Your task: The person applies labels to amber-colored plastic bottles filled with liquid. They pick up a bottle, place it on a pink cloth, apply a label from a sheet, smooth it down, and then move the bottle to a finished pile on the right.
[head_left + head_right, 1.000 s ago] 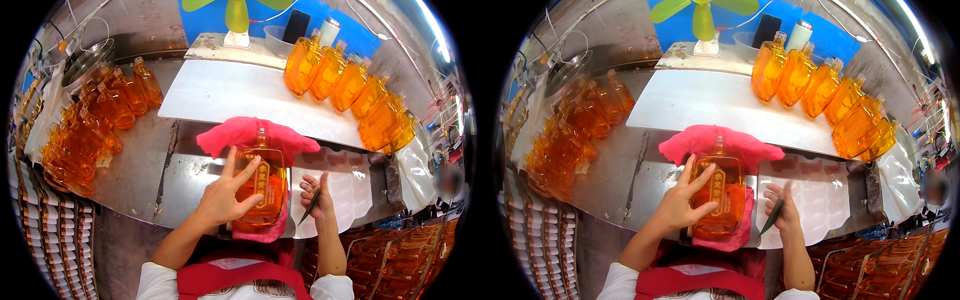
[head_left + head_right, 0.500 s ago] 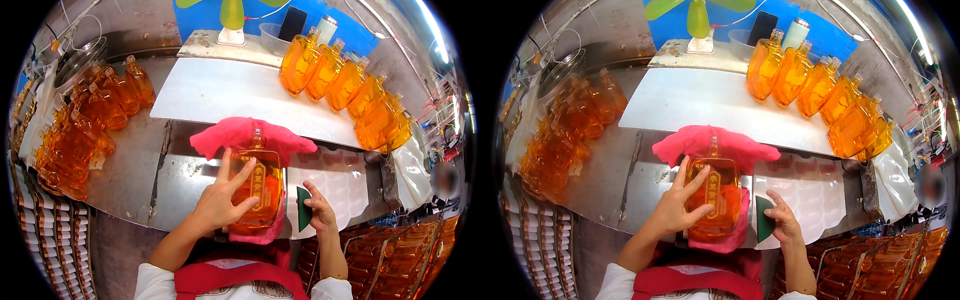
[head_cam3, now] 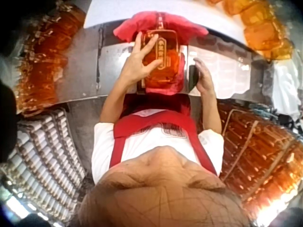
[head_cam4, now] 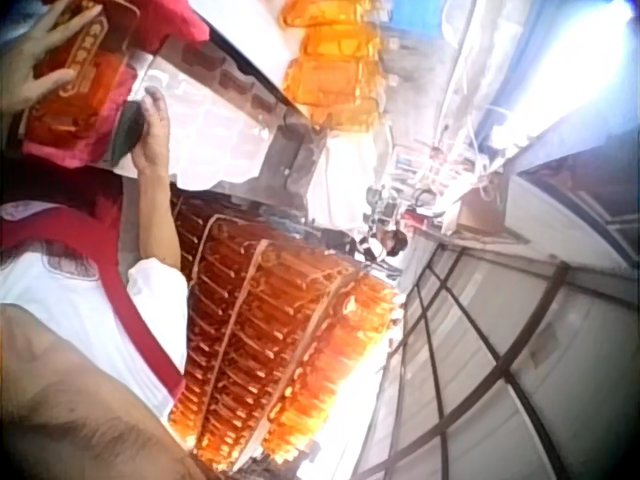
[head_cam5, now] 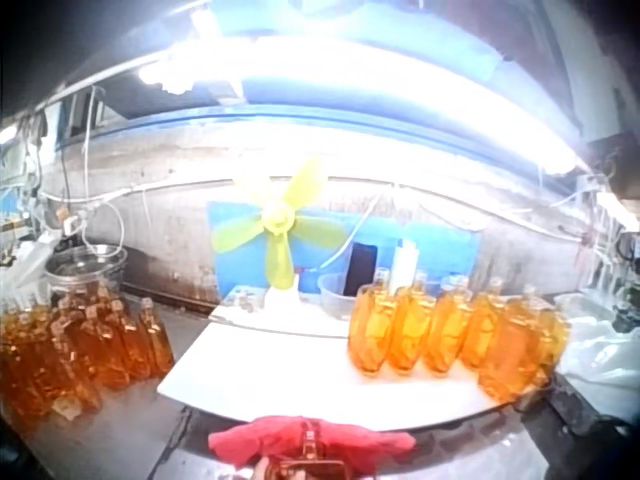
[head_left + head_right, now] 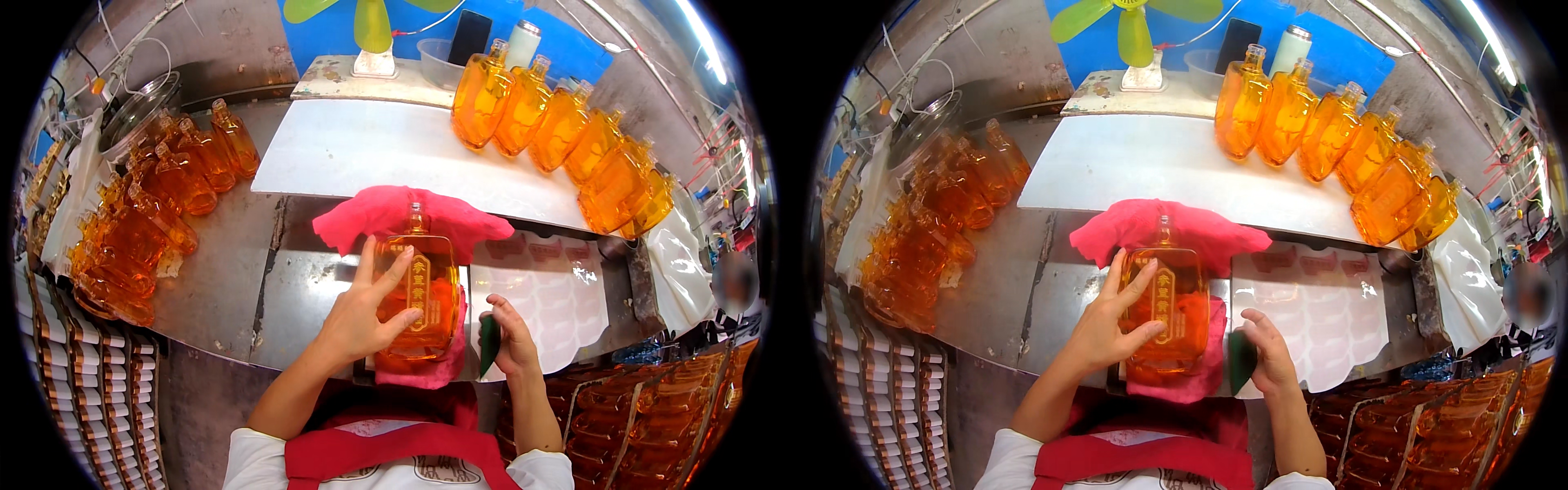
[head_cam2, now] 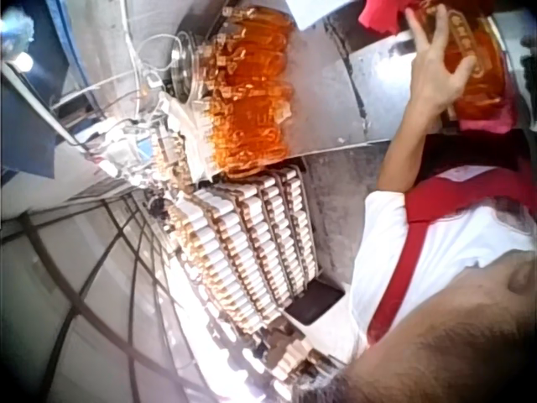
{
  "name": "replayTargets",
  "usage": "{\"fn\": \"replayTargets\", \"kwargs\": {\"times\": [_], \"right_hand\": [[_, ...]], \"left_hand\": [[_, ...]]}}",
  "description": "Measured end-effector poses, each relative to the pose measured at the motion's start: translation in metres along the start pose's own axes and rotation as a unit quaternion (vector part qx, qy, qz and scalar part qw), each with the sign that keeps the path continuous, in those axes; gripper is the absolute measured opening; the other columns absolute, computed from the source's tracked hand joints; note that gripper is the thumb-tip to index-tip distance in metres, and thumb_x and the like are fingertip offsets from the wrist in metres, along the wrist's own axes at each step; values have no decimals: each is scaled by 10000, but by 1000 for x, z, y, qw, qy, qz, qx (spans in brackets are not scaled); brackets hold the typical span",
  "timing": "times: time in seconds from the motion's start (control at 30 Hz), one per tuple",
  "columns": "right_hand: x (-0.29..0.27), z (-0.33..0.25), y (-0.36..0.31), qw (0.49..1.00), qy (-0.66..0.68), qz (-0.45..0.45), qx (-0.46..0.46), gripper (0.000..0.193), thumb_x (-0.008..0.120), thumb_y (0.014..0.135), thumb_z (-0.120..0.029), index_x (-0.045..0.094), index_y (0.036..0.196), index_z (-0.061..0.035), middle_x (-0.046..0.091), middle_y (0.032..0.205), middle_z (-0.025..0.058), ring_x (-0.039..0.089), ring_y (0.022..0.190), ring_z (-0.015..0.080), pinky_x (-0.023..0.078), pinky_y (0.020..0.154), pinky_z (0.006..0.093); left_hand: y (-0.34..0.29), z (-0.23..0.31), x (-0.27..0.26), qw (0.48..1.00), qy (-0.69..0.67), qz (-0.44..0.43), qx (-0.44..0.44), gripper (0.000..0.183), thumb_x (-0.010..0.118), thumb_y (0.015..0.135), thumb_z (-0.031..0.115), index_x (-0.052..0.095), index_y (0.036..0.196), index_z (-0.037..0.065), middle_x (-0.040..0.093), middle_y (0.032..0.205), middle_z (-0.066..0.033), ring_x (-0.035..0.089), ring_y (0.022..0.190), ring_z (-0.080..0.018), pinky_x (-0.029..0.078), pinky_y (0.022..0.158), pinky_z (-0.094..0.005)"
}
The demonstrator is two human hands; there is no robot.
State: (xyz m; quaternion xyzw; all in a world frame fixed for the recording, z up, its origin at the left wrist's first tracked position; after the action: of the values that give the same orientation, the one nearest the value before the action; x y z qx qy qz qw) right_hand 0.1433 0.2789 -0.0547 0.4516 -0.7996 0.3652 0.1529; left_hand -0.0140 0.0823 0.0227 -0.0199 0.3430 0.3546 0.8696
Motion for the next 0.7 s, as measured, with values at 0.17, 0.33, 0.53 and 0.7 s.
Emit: {"fn": "replayTargets", "kwargs": {"times": [0.17,0.33,0.53,0.7], "right_hand": [[27,-6,2,981,-175,11,-81,247,592,950,-201,523,1153,-78,557,636,24,448,421,85,358,402,228],[54,-4,2,957,-245,-16,-152,337,656,906,-71,501,1201,-18,583,769,-10,534,713,51,417,661,193],[47,-2,2,961,-252,-24,-114,346,652,913,-79,504,1220,-19,592,782,-8,536,736,49,425,674,198],[47,-2,-4,964,-244,-23,-101,305,633,923,-100,529,1199,-24,589,765,-10,536,704,44,416,631,193]], "left_hand": [[-1,-1,1,1000,-10,8,7,792,739,792,301,360,1484,240,147,1488,-399,521,1151,-517,500,900,-421],[-1,1,2,1000,-14,-1,-6,790,737,793,293,358,1485,239,137,1487,-403,514,1157,-520,502,896,-421],[-2,0,0,994,-82,-43,-55,727,714,834,258,384,1478,185,119,1523,-363,303,1386,-453,348,1075,-409],[-1,-11,-3,990,-128,-56,-26,619,613,929,223,359,1489,149,132,1551,-304,230,1436,-400,251,1128,-411]]}}
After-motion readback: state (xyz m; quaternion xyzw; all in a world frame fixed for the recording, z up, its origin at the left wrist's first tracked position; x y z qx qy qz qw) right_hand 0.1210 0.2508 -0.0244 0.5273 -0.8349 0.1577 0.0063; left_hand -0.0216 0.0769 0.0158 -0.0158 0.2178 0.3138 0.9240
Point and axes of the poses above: each hand's wrist, its own y-axis towards the middle knuckle, its own x-axis out of the palm, z = x × y, the point moved 6 cm from there along y, towards the middle knuckle
